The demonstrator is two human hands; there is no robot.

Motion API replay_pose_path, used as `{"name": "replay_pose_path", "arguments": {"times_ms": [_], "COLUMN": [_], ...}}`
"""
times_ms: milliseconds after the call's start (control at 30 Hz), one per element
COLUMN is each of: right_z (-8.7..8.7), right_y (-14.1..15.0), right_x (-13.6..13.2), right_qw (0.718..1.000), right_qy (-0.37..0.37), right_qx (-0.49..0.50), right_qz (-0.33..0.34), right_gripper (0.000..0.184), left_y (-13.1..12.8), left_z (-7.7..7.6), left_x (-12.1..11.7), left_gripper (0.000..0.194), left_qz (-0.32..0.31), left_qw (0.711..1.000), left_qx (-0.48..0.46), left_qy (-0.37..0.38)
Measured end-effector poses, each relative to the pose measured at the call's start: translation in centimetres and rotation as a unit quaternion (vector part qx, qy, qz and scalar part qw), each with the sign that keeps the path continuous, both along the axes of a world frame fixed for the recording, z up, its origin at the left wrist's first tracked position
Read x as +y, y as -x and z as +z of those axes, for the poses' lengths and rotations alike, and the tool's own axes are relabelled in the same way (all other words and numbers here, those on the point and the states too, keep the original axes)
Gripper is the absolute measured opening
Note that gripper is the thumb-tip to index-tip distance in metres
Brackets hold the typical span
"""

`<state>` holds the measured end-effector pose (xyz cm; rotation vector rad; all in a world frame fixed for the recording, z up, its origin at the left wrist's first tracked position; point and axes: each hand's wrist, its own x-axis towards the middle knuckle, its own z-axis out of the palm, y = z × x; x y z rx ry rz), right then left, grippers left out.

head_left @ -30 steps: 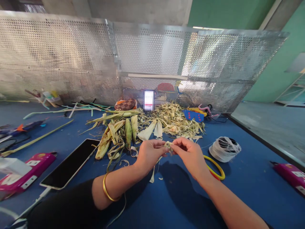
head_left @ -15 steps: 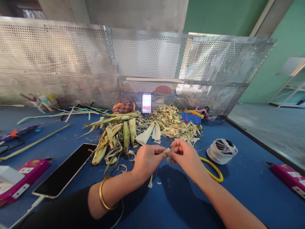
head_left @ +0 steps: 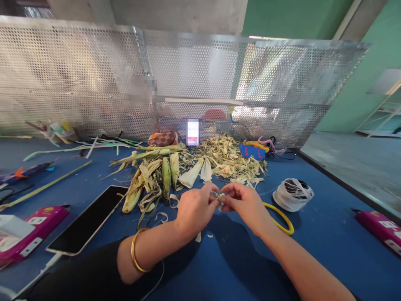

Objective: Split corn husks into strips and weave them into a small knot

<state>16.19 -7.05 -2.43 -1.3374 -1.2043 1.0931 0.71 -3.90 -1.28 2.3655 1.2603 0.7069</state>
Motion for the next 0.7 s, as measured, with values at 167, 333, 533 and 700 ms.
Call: {"name": "replay_pose_path", "arguments": {"times_ms": [167,333,533,700], "right_z": [0.03,0.23,0.65,0.88], "right_y": [-0.03,0.13,0.03,-0.3], "right_x": [-0.12,-0.24,-0.51,-0.56], "right_qw": [1.0,1.0,1.0,0.998], "right_qy": [0.004,0.001,0.011,0.023], "right_qx": [0.008,-0.006,-0.016,-0.036], "right_qz": [0.011,0.012,0.023,0.051], "right_gripper": [0.027,0.025,0.021,0.015], "left_y": [0.16,0.23,0.26,0.26], "left_z": [0.0,-0.04,0.22,0.66], "left_x": [0.09,0.16,0.39,0.51], "left_gripper": [0.01,0.012,0.013,0.009], "left_qz": [-0.026,-0.039,-0.064,-0.087], "left_qw": [0.996,0.995,0.995,0.994], "left_qx": [0.051,0.049,0.046,0.042], "left_qy": [-0.064,-0.081,-0.069,-0.057]}}
